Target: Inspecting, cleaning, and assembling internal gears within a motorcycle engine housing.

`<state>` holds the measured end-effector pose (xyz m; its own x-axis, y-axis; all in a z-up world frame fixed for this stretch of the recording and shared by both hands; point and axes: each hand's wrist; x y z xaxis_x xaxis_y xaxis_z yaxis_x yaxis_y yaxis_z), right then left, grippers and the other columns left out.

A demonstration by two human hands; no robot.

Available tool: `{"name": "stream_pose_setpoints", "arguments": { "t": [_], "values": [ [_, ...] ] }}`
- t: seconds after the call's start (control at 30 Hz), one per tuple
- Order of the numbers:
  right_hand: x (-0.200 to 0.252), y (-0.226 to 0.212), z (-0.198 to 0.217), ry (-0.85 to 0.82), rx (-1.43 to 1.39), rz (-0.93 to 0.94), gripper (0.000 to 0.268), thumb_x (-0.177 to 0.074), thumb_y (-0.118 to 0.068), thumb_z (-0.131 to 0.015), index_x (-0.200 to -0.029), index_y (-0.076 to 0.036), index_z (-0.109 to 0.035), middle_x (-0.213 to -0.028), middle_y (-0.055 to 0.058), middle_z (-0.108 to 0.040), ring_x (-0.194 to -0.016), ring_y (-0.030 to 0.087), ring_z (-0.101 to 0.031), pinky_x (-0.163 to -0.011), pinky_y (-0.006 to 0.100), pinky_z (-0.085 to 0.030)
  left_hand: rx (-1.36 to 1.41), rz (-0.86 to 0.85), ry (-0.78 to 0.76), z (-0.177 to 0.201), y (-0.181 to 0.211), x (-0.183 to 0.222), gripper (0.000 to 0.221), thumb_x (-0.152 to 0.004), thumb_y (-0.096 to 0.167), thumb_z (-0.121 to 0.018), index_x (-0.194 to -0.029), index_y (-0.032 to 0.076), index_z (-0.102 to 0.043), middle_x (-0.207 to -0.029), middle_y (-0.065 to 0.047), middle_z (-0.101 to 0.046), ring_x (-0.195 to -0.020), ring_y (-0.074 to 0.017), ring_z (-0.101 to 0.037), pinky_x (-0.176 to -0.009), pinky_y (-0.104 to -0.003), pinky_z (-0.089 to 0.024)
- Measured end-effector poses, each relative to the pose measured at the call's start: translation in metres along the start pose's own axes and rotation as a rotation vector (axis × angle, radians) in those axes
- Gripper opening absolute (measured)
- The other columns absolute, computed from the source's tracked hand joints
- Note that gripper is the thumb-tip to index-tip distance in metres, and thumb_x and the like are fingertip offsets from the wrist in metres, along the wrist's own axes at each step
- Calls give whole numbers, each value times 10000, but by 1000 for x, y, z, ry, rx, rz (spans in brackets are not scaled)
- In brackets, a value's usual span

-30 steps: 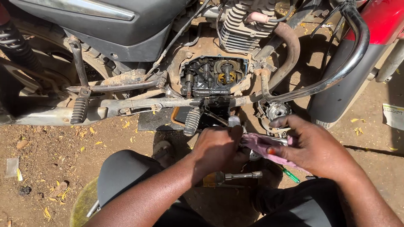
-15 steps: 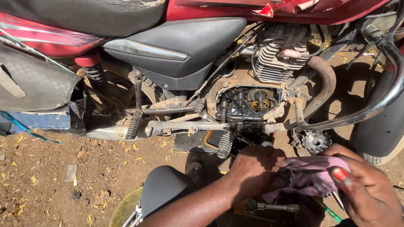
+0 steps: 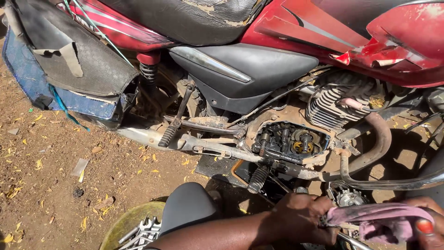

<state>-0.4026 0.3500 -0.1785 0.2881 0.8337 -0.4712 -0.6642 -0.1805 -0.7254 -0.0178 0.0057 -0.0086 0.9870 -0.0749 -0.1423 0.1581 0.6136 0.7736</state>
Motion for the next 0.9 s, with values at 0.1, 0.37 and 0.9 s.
{"name": "stream_pose_setpoints", "arguments": {
  "t": [0.1, 0.37, 0.9],
  "values": [
    [-126, -252, -111, 166, -32, -276, 430, -998, -321, -615, -1196, 49, -705, -1280, 210, -678, -1260, 304, -649, -1061, 425, -511, -32, 26, 68, -6, -14, -2, 456, -907, 528, -637, -1037, 93, -600, -740, -52, -643, -613, -185, -658, -551, -329, -551],
    [-144, -247, -197, 253, -481, -662, 852, -930, -267, -624, -1650, -38, -232, -1552, 190, -492, -1410, 270, -482, -1119, 416, -370, 692, 16, 316, 14, -6, 1, 342, -979, 280, -735, -1151, 2, -632, -947, -59, -683, -844, -87, -629, -750, -274, -535],
    [-158, -249, -223, 351, -653, -863, 422, -876, -33, -757, -1254, 87, -613, -1080, 217, -745, -920, 223, -697, -845, 382, -560, 699, 92, 751, 79, -6, 3, 126, -1010, 134, -644, -1018, 8, -642, -797, -24, -690, -679, -75, -613, -595, -241, -491]
  ]
}}
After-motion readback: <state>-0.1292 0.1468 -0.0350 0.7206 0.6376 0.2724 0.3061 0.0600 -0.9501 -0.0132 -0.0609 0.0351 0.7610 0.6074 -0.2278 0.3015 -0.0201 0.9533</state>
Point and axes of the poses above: each hand's wrist, its own x-axis away from the middle knuckle, its own z-axis out of the back of the hand, y = z × x
